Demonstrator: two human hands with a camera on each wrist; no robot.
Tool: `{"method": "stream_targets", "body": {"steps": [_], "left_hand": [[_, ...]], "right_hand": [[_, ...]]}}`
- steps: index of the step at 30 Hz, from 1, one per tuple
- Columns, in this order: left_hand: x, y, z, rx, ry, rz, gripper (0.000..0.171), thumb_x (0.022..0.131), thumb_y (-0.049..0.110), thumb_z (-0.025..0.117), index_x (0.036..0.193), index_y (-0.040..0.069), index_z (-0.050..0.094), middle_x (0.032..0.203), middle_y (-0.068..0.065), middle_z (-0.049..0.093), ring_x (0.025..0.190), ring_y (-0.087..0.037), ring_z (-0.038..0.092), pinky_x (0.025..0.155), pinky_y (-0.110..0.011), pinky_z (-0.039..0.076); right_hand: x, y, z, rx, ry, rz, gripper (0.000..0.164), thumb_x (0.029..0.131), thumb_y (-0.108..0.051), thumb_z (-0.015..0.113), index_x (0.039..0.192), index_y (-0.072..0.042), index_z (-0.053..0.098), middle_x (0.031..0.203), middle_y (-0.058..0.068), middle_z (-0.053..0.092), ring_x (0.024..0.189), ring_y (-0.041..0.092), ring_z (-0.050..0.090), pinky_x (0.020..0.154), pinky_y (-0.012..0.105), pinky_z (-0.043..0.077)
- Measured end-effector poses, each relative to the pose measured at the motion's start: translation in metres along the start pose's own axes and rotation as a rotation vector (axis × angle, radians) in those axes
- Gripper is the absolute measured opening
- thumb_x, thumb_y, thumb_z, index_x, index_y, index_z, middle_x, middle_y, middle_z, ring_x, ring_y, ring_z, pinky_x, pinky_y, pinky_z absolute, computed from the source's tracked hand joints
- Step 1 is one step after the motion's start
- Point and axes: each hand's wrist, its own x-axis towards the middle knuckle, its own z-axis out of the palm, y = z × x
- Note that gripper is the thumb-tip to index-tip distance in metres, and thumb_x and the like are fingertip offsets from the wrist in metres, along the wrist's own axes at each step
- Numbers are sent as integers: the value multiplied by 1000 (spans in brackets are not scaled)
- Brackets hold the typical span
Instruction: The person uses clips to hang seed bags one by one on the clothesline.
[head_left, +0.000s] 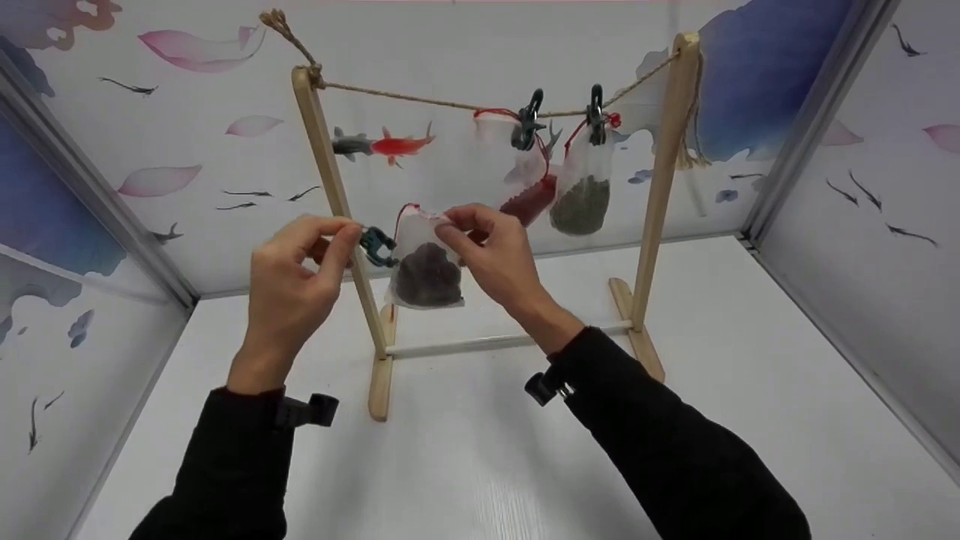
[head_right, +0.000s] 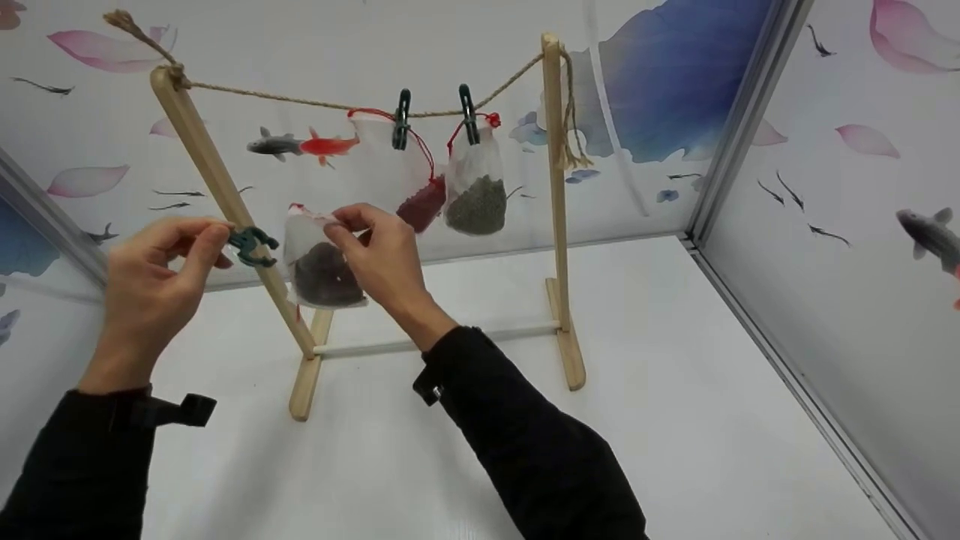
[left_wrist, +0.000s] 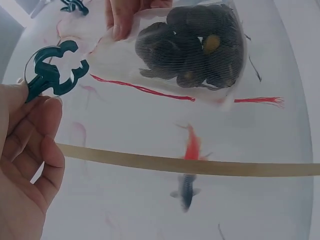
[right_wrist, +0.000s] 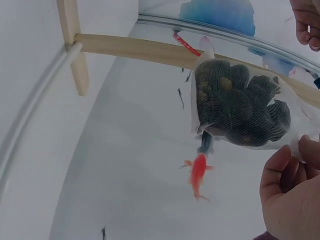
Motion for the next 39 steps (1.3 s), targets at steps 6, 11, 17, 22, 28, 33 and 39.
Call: {"method": "stream_targets", "body": {"steps": [6,11,17,22,28,33,39], "left_hand": [[39,15,-5,62,72,61,14,98,12,70,98,0,76,82,-6,70,64,-13,58,65,-17,44],[60,25,-5,81,114,66,18,98,17,70,97,1,78,83,-6,71,63,-13,57,63,-15,43],[80,29,-7,146,103,110,23,100,21,68,98,1,77,83,-8,70,66,-12,57,63,-16,41],[95,32,-10,165,137,117,23,100,23,68,100,2,77,83,-8,67,67,-11,51,63,-17,38],[115,34,-12,244,168,138,30,103,28,63,102,2,77,85,-11,65,66,-8,43,62,-19,31],[124,32,-10,322,112,160,39,105,36,56,105,2,76,87,-12,64,69,-16,50,64,-22,31],[128,30,-9,350,76,189,48,107,42,49,107,0,74,90,-15,66,72,-21,55,65,-24,35]], "right_hand": [[23,-27,0,142,37,-10,17,98,-13,70,111,-3,72,97,18,68,83,32,62,69,33,58],[37,-40,3,283,77,27,20,97,-8,69,115,1,69,102,21,66,87,29,63,74,36,60],[51,-48,9,346,114,70,18,96,-6,70,113,1,69,99,18,66,86,26,64,75,37,60],[58,-57,14,363,139,79,19,97,-7,69,114,1,69,99,15,65,88,25,65,76,35,60],[61,-65,20,358,135,81,20,96,-7,69,115,0,69,99,13,63,90,26,64,77,35,60],[64,-66,20,331,150,85,18,97,-7,68,114,-1,69,99,12,63,92,27,63,77,33,60],[67,-66,20,310,165,64,16,97,-6,68,111,-1,69,96,11,64,89,23,64,76,34,60]]}}
